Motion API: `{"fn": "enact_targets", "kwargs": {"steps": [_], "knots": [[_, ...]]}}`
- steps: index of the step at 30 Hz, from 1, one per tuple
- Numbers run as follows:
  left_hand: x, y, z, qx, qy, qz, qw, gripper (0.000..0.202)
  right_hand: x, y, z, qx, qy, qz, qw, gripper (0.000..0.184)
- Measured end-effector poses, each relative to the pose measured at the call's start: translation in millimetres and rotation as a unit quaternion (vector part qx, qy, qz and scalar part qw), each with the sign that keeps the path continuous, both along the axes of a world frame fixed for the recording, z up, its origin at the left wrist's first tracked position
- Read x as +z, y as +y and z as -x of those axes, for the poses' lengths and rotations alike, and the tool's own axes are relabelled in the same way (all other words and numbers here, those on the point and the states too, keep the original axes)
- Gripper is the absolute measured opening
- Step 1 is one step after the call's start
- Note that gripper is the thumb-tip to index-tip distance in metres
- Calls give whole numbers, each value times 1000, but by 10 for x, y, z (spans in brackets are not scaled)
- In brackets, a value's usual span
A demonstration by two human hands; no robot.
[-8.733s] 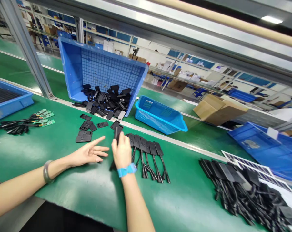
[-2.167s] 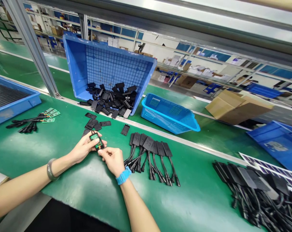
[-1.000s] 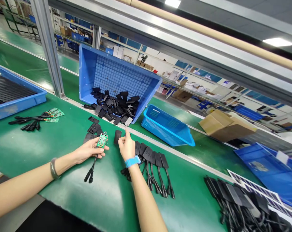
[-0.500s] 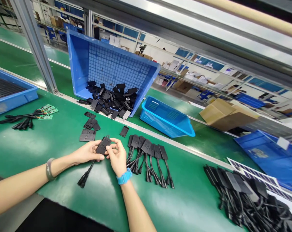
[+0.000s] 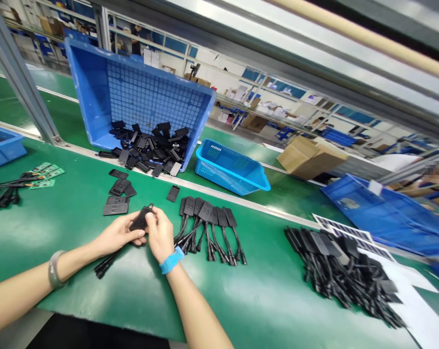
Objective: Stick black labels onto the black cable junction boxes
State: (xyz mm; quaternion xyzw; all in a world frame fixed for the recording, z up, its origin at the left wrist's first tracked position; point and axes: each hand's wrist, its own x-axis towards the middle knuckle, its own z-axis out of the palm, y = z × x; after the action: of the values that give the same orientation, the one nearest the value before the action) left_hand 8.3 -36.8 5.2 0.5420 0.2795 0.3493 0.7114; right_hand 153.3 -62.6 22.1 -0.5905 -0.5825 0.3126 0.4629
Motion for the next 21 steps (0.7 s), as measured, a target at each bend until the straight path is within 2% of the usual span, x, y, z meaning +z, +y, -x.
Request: {"fn": "enact_targets", "kwargs": {"steps": [1,3,4,6,8,10,12,14,15,16,19,21], "knots": [[2,-1,10,-1,-27,16,1000,78,-22,-18,41,-7,-52,-29,998,49],[-31,11,40,-29,-75,43,996,97,-93,-15,61,-6,-166,-75,983,65],[-73,24,55,-53,-88,51,993,105,-131,7,27,-2,-217,-86,972,71],[-215,60,62,-99,-89,47,990,113,-177,77,-145,-10,-293,-96,951,70],[-398,99,16,-119,-75,19,990,108,-160,137,-422,-51,-348,-107,930,60],[-545,140,-75,-104,-61,-25,992,96,-99,159,-728,-108,-400,-116,903,54],[-572,217,-158,-63,-34,-84,994,89,-45,165,-985,-164,-450,-110,871,50],[-441,364,-142,18,42,-188,981,82,-33,188,-1133,-217,-491,-105,837,48],[-326,459,-72,85,124,-262,953,76,-42,208,-1156,-226,-506,-111,825,46],[-191,555,45,162,233,-322,903,66,-56,229,-1146,-221,-516,-123,818,44],[200,776,625,288,344,-323,834,40,-105,267,-970,-154,-519,-184,820,37],[354,828,1095,343,409,-307,788,25,-130,264,-809,-103,-511,-221,825,36]]}}
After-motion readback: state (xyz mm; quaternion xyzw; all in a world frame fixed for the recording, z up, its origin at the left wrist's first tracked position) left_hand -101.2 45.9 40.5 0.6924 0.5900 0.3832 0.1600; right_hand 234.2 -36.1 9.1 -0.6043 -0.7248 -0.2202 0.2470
